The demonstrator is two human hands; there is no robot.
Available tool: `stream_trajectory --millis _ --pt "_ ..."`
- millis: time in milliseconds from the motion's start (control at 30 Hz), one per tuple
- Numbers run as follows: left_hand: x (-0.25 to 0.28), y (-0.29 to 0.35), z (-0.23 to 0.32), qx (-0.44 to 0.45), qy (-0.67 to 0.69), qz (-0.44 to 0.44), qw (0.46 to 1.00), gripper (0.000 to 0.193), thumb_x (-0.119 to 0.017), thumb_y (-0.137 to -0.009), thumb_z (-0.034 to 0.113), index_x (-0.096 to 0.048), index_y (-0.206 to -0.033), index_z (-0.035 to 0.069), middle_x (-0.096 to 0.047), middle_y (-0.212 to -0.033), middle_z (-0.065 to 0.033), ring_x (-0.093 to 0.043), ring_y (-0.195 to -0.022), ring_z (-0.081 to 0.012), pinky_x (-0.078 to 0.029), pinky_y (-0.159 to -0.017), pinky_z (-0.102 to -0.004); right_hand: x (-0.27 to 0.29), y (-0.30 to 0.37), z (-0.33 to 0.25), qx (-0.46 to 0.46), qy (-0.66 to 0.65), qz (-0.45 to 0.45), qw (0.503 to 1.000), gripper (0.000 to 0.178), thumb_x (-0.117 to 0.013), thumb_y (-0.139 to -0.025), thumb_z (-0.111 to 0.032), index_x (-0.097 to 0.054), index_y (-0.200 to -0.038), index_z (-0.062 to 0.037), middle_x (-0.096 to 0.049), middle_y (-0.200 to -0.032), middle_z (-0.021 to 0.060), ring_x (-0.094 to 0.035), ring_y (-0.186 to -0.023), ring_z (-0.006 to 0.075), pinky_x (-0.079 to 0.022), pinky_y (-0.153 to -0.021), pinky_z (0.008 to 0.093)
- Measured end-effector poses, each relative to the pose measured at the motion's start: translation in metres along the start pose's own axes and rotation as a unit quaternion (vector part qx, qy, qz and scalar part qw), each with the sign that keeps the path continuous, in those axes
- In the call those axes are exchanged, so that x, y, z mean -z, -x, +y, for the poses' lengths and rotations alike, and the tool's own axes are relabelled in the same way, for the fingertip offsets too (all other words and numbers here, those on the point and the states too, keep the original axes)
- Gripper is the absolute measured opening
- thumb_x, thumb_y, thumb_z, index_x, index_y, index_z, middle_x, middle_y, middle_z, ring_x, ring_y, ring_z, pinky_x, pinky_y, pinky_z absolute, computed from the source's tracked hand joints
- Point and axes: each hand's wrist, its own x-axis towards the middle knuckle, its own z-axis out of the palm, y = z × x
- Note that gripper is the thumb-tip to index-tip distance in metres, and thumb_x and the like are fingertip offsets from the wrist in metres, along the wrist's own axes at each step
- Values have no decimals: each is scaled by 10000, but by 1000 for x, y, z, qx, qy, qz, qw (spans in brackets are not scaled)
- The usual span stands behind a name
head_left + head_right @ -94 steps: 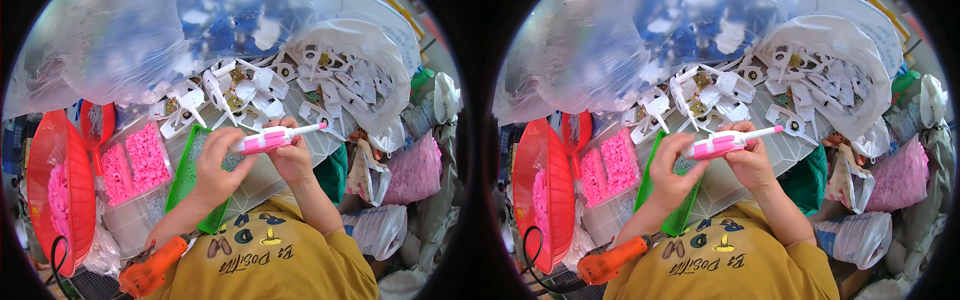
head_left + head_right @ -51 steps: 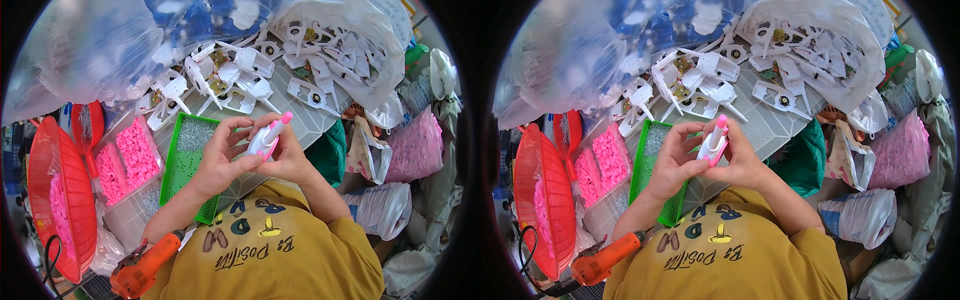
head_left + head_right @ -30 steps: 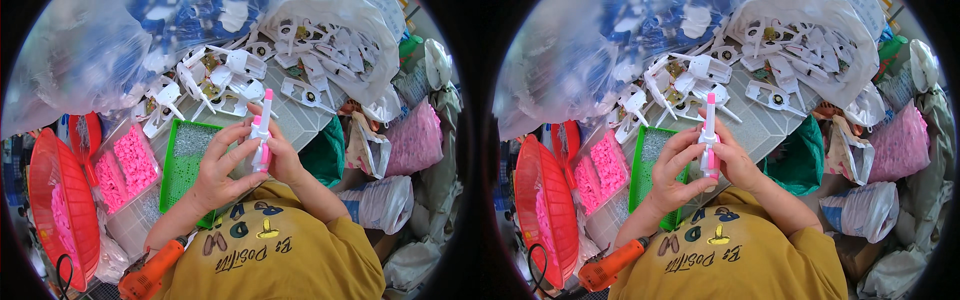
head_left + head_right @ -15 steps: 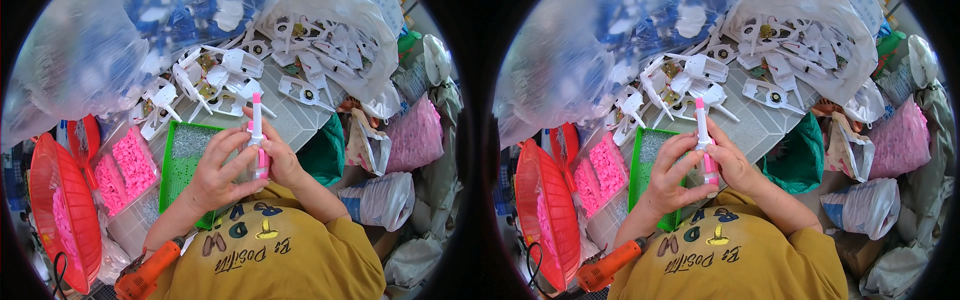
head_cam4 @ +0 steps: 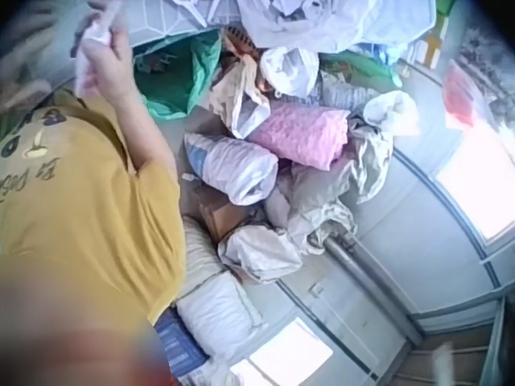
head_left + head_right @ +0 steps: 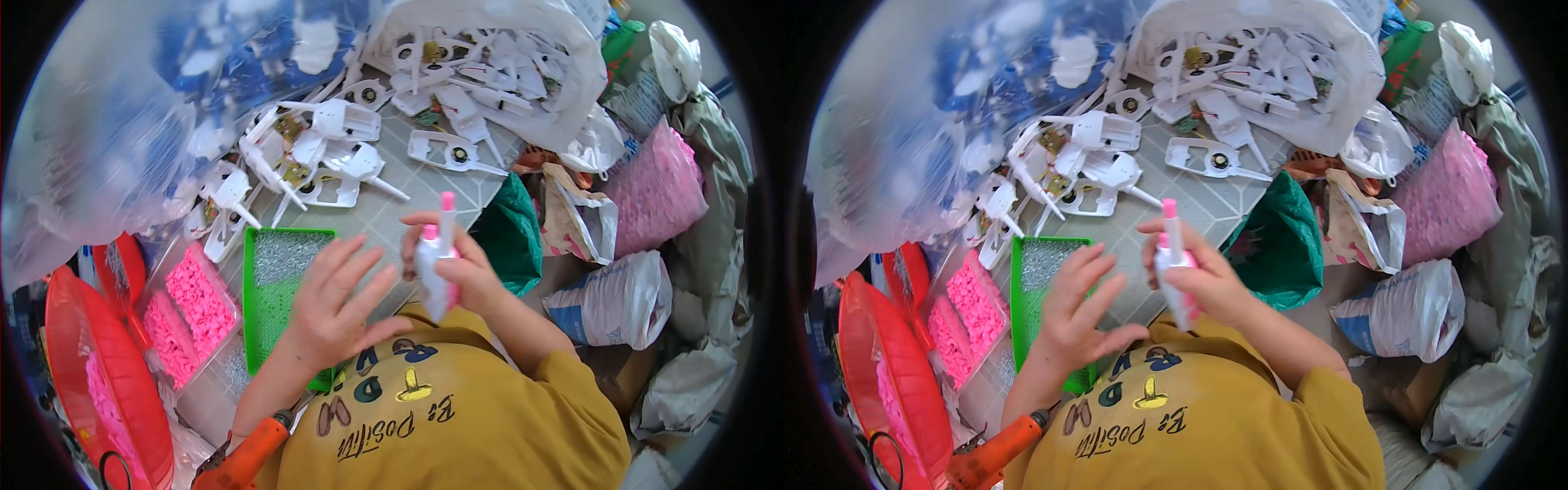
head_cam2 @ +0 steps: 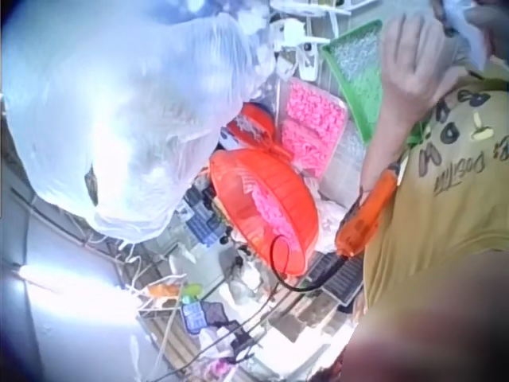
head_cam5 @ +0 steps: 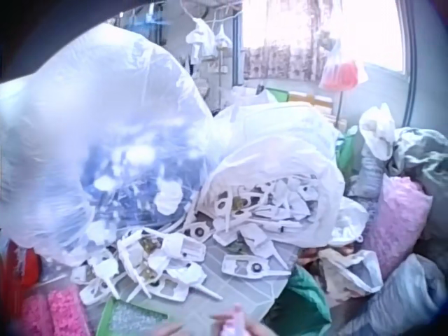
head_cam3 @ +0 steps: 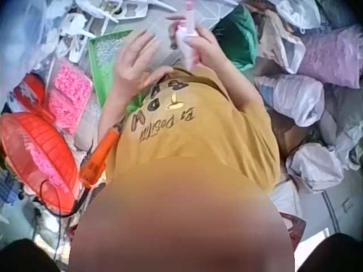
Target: Assembling small toy walkie-talkie components by attaching pink pieces and screws.
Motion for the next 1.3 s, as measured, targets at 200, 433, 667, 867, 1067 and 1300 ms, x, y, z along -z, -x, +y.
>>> stream_trajectory --millis 200,433,667,867,1067,1300 --pt "17 -4 -4 60 -16 84 994 468 -829 -757 100 -641 -1178 18 -670 -1069 -143 -665 -999 -355 -552 -862 -444 119 59 -3 -21 159 200 967 501 -645 -782 -210 -520 -1241 -57 -583 -1009 80 -587 -920 191 -459 -841 314" --pt "25 1 -7 66 -64 71 993 296 -788 -764 36 -697 -1046 24 -686 -850 -102 -678 -747 -285 -548 -668 -384 289 113 99 -94 608 371 696 585 -722 -816 -51 -512 -1362 -56 -623 -1243 88 -595 -1102 202 -465 -977 328" --pt "40 14 -40 222 -151 118 956 122 -712 -861 100 -674 -962 43 -691 -845 -131 -677 -738 -326 -530 -643 -407 158 10 5 279 436 448 729 132 -577 -962 13 -565 -1092 -6 -586 -981 50 -568 -906 140 -459 -843 269" --pt "74 27 -122 384 -286 103 872 303 -568 -889 26 -617 -1187 60 -642 -1145 -173 -622 -1045 -367 -508 -868 -466 42 -33 -1 393 614 161 665 308 -629 -778 153 -589 -1045 3 -615 -989 174 -616 -914 344 -495 -859 384" --pt "73 30 -160 247 -366 -16 897 448 -596 -829 14 -583 -1269 101 -632 -1191 -113 -570 -1166 -300 -495 -933 -455 -16 -55 38 384 572 -17 725 365 -644 -733 142 -610 -1051 -32 -622 -1010 146 -613 -948 350 -495 -875 468" --pt "101 26 -152 333 -99 181 920 292 -657 -903 102 -649 -1188 42 -694 -1048 -174 -648 -920 -372 -507 -816 -439 -23 -57 42 294 517 3 804 287 -608 -802 144 -609 -1040 -17 -632 -964 159 -638 -849 322 -521 -753 371"
